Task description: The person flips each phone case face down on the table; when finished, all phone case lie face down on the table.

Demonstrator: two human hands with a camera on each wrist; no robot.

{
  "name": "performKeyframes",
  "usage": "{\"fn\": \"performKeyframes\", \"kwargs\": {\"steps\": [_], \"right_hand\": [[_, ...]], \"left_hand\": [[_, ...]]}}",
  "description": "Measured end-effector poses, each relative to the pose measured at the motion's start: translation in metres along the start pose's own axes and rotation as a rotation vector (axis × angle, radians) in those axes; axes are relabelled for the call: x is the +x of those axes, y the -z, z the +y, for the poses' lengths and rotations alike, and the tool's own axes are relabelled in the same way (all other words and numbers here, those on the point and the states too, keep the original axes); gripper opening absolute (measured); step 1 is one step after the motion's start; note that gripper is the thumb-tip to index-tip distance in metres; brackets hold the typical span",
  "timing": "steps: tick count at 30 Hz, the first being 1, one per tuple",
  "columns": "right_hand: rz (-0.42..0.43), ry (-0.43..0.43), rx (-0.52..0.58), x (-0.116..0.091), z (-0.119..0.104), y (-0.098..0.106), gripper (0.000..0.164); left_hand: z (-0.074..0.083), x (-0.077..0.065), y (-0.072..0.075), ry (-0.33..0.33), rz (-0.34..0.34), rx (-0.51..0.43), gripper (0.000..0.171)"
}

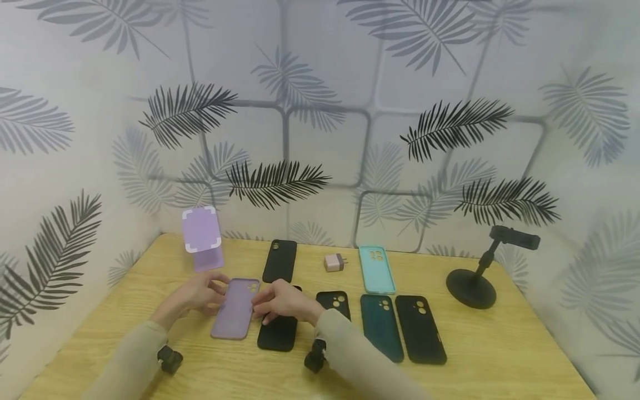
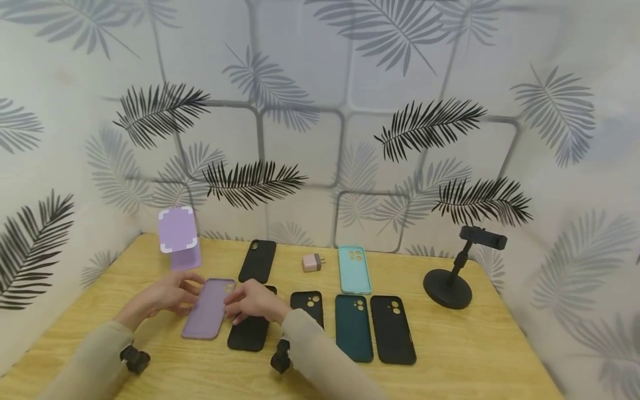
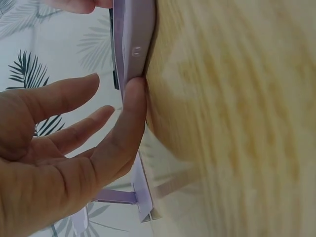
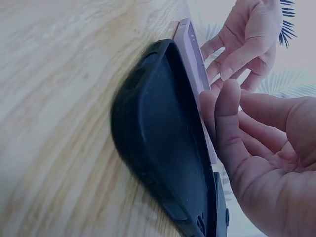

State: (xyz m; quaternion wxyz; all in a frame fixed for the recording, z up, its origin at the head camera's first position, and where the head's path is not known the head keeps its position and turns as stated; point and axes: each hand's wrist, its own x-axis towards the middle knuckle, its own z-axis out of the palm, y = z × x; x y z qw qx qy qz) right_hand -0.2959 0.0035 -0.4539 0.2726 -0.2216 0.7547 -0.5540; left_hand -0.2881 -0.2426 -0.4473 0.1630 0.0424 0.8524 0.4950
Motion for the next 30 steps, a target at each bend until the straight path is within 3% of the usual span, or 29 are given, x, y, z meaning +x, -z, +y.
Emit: {"fn": "performKeyframes", "kwargs": {"steps": [8, 19, 30], "right_hand": [[-0.028, -0.019, 0.037, 0.003, 0.001, -0.005, 0.028], [-0.028, -0.044, 0.116, 0.008, -0.001, -0.011, 0.037], [-0.058, -0.024, 0.196, 0.009, 0.000, -0.013, 0.040]], "left_hand": [[-0.012, 0.001, 0.013, 0.017, -0.127, -0.186, 0.060], [-0.016, 0.004, 0.026, -0.002, -0.245, -0.322, 0.069], [-0.009, 0.003, 0.020, -0.074, -0.359, -0.396, 0.074]]}}
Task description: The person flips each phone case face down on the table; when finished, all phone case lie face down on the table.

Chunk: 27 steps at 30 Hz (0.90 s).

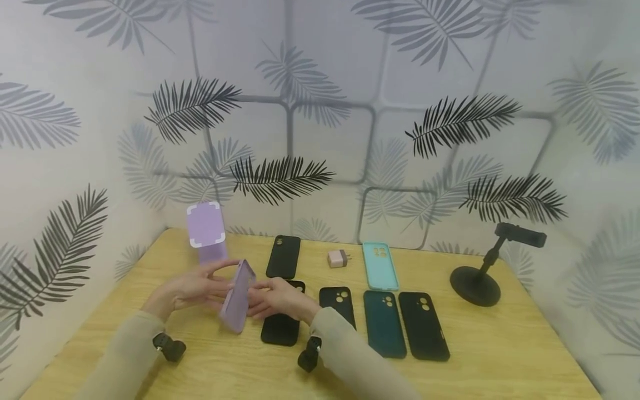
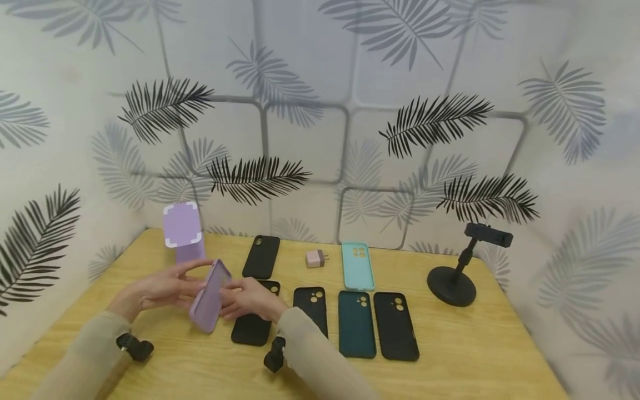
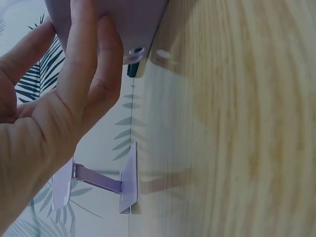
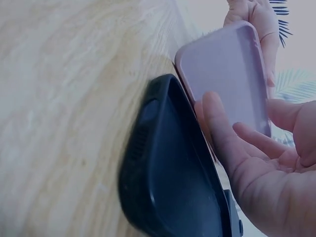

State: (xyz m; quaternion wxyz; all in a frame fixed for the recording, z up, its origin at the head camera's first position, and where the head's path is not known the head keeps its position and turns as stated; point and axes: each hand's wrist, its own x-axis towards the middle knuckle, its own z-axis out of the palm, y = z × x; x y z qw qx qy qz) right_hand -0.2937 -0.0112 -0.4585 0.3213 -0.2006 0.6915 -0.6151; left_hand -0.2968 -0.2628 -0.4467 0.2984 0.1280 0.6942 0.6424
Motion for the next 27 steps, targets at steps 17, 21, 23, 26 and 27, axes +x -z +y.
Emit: {"fn": "performKeyframes", "kwargs": {"steps": [17, 21, 23, 26, 27], "right_hand": [[0.031, -0.004, 0.066, -0.003, -0.001, -0.005, 0.049], [0.030, 0.032, 0.060, -0.002, 0.000, -0.005, 0.044], [0.046, 0.057, 0.052, -0.001, 0.001, -0.004, 0.043], [0.092, 0.075, 0.021, -0.002, 0.001, -0.003, 0.040], [0.112, 0.074, 0.016, -0.002, 0.001, -0.003, 0.038]], "left_hand": [[0.000, 0.010, -0.016, 0.027, -0.034, -0.044, 0.074], [0.001, 0.009, -0.017, 0.032, -0.016, 0.028, 0.076], [0.001, 0.010, -0.018, 0.033, -0.011, 0.060, 0.075], [0.003, 0.010, -0.019, 0.036, 0.000, 0.105, 0.073], [0.003, 0.010, -0.020, 0.038, 0.003, 0.119, 0.073]]}}
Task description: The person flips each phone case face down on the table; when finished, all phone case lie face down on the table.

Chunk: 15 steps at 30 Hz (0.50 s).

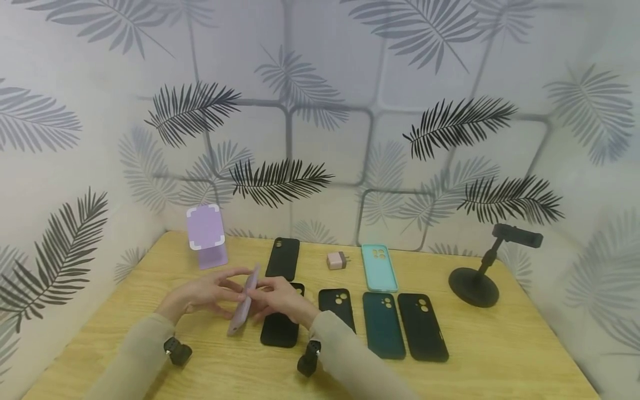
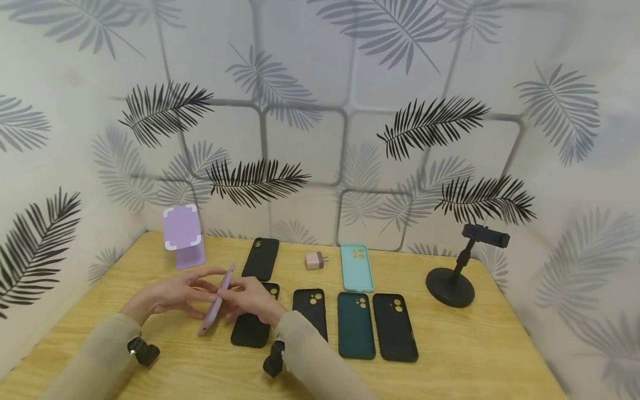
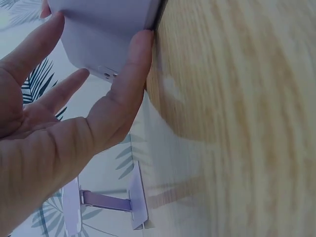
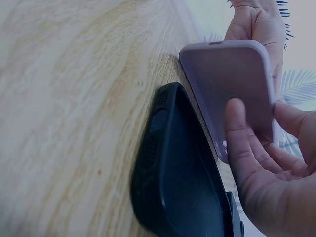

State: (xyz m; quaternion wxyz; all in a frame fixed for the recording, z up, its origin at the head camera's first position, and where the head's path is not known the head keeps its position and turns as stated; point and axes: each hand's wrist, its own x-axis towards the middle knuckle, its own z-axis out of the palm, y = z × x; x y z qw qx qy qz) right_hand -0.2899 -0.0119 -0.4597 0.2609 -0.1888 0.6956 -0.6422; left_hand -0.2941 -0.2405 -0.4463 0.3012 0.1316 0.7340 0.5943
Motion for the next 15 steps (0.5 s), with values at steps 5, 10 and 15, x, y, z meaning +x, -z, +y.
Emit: {"fn": "performKeyframes", "kwargs": {"steps": [5, 10, 15], "right_hand": [[0.088, -0.012, -0.032, -0.0017, -0.0003, -0.0002, 0.028], [0.127, -0.035, -0.043, -0.0032, 0.0011, 0.0009, 0.044], [0.183, -0.063, -0.066, -0.0037, 0.0050, -0.0007, 0.062]], "left_hand": [[-0.0003, -0.0009, -0.0004, 0.028, 0.056, 0.070, 0.071], [-0.0001, -0.0047, 0.0009, 0.046, 0.102, 0.114, 0.071], [-0.0015, -0.0087, 0.0027, 0.016, 0.116, 0.149, 0.065]]}}
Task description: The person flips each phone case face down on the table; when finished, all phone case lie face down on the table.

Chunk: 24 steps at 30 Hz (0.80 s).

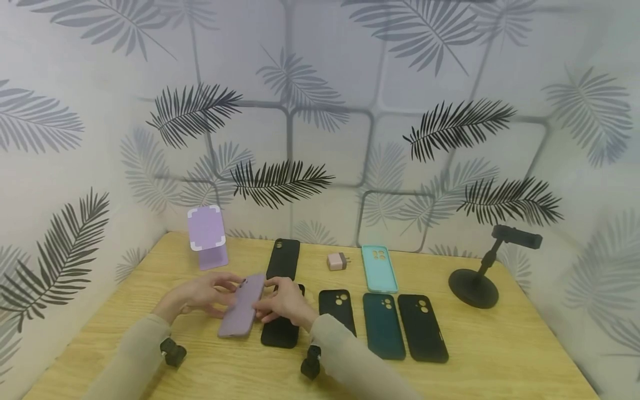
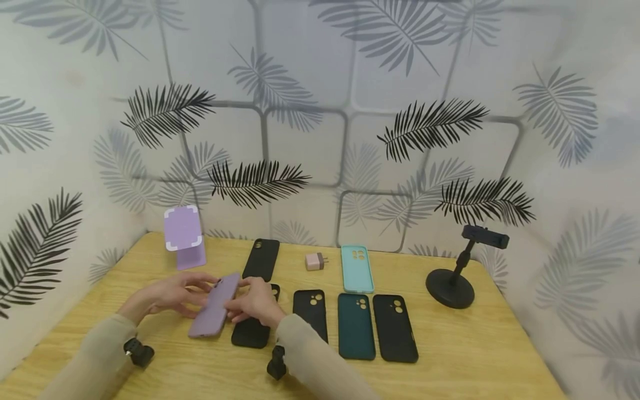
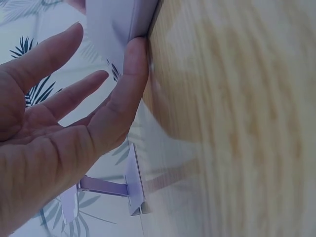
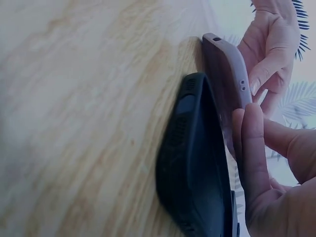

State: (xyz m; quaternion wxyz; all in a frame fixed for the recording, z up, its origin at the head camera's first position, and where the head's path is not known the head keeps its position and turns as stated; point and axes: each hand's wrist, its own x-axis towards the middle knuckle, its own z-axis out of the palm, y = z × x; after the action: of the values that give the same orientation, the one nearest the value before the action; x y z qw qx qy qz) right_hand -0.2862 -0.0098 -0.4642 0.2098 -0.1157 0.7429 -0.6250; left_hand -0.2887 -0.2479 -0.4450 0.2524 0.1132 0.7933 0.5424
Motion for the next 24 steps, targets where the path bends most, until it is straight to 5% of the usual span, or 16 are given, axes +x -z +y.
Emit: {"fn": "performKeyframes", "kwargs": {"steps": [16, 24], "right_hand": [[-0.044, -0.038, -0.094, 0.0042, -0.0036, -0.0006, 0.041], [-0.049, -0.001, -0.052, 0.0040, 0.0016, 0.0055, 0.031]], "left_hand": [[-0.0038, -0.0038, 0.0075, -0.015, 0.021, 0.013, 0.063], [-0.0046, -0.0009, 0.0066, -0.029, 0.063, 0.043, 0.060]]}}
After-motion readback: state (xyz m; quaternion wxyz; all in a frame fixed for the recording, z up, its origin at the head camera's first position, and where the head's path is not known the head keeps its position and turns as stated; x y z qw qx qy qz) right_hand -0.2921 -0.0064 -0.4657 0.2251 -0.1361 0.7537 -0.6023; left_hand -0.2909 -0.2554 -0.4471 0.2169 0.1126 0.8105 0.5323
